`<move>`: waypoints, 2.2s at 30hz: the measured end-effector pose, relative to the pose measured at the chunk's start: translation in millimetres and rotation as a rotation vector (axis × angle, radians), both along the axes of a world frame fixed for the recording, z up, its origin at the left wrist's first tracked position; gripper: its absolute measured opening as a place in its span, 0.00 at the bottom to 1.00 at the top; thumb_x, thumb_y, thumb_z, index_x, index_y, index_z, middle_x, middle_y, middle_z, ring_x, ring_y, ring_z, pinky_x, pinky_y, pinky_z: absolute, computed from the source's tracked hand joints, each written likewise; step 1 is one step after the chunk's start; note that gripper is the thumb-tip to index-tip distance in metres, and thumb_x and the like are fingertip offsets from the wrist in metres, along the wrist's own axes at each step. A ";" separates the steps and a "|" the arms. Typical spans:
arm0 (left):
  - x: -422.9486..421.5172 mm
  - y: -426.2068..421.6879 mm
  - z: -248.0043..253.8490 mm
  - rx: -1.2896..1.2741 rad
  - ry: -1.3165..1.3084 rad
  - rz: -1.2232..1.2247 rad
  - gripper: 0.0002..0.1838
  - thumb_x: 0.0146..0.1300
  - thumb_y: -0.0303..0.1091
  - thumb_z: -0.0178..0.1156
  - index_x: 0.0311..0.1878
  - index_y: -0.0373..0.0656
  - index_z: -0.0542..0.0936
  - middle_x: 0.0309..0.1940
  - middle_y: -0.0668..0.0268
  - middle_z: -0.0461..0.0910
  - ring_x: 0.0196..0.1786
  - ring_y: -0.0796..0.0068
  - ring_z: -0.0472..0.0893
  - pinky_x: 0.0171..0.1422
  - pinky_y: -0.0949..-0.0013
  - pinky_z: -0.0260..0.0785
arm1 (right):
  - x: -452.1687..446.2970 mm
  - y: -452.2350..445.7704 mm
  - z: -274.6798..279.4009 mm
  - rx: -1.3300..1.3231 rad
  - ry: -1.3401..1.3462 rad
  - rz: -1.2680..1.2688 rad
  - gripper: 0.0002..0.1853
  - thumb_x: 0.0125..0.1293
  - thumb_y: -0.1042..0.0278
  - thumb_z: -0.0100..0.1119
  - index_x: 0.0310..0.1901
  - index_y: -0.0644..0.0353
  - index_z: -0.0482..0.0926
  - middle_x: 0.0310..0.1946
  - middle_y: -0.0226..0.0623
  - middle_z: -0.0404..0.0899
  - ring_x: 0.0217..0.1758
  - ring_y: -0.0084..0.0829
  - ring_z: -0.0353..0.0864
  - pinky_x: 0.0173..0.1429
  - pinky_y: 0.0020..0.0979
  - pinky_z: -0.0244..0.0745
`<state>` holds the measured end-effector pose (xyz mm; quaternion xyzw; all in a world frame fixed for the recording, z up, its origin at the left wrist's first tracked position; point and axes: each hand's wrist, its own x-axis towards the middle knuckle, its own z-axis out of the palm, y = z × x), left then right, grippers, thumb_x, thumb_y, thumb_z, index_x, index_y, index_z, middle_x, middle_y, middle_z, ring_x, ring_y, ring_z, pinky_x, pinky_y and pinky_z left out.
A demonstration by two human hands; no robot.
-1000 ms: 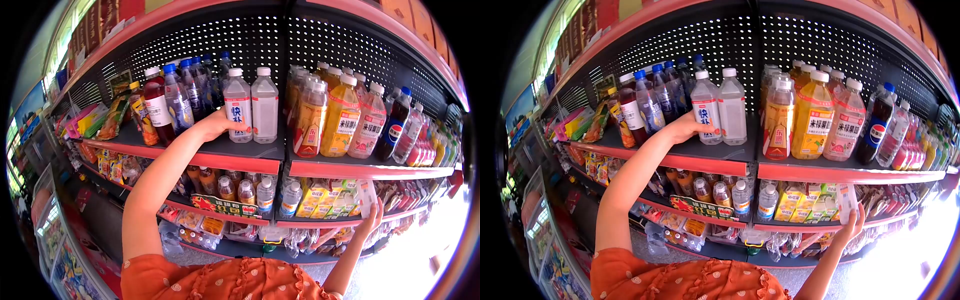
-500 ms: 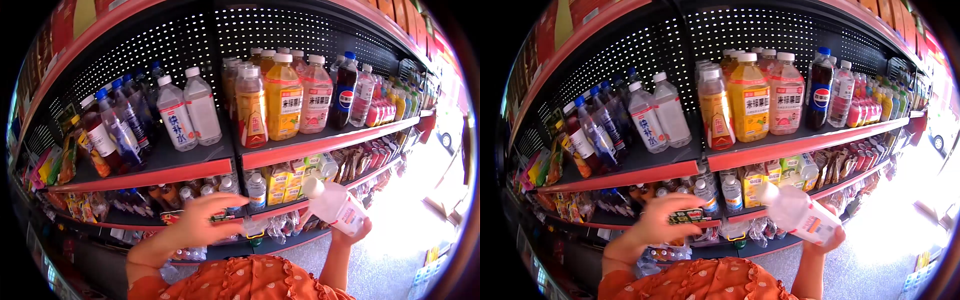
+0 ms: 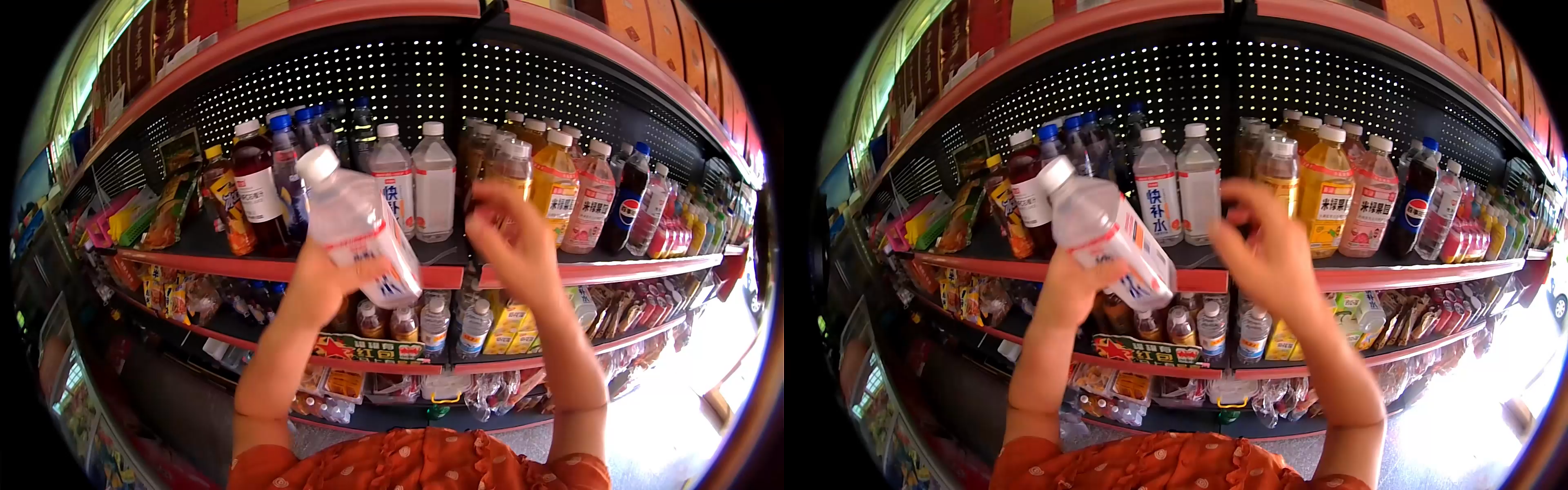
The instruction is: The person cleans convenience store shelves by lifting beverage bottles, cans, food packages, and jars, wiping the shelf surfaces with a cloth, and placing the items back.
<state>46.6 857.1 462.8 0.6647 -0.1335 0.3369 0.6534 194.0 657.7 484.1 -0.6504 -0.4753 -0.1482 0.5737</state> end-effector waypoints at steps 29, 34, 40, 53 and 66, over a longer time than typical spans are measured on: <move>100.9 94.2 0.5 -0.141 0.172 -0.045 0.36 0.53 0.20 0.68 0.66 0.43 0.65 0.54 0.61 0.77 0.56 0.67 0.78 0.63 0.59 0.70 | 113.6 98.8 153.1 -1.000 -0.346 -0.029 0.18 0.52 0.73 0.67 0.48 0.56 0.84 0.48 0.34 0.83 0.56 0.32 0.78 0.60 0.32 0.71; 109.3 89.8 1.6 -0.119 0.132 0.018 0.36 0.54 0.19 0.68 0.66 0.42 0.64 0.55 0.61 0.77 0.58 0.66 0.77 0.64 0.58 0.69 | 134.9 108.6 141.2 -0.885 -0.358 -0.059 0.20 0.52 0.77 0.65 0.50 0.56 0.84 0.49 0.35 0.83 0.55 0.32 0.79 0.60 0.31 0.72; 113.2 93.6 6.3 -0.101 0.165 0.042 0.37 0.55 0.21 0.68 0.67 0.42 0.63 0.56 0.61 0.76 0.60 0.65 0.76 0.67 0.57 0.66 | 125.2 108.0 137.9 -0.854 -0.315 -0.089 0.23 0.58 0.69 0.62 0.57 0.53 0.80 0.53 0.36 0.81 0.57 0.34 0.78 0.61 0.32 0.72; 115.0 98.6 -5.0 -0.137 0.179 0.024 0.32 0.57 0.26 0.69 0.64 0.41 0.67 0.56 0.60 0.77 0.59 0.65 0.77 0.66 0.57 0.66 | 129.8 122.5 126.2 -0.679 -0.227 0.098 0.20 0.66 0.73 0.54 0.60 0.53 0.80 0.38 0.33 0.86 0.43 0.24 0.81 0.53 0.29 0.73; 90.7 92.1 -3.2 -0.154 0.210 -0.177 0.30 0.60 0.28 0.68 0.64 0.41 0.68 0.56 0.62 0.76 0.60 0.67 0.76 0.66 0.57 0.66 | 80.1 84.0 137.1 -0.742 -0.117 -0.008 0.20 0.64 0.68 0.53 0.58 0.53 0.81 0.36 0.31 0.83 0.23 0.22 0.69 0.26 0.26 0.68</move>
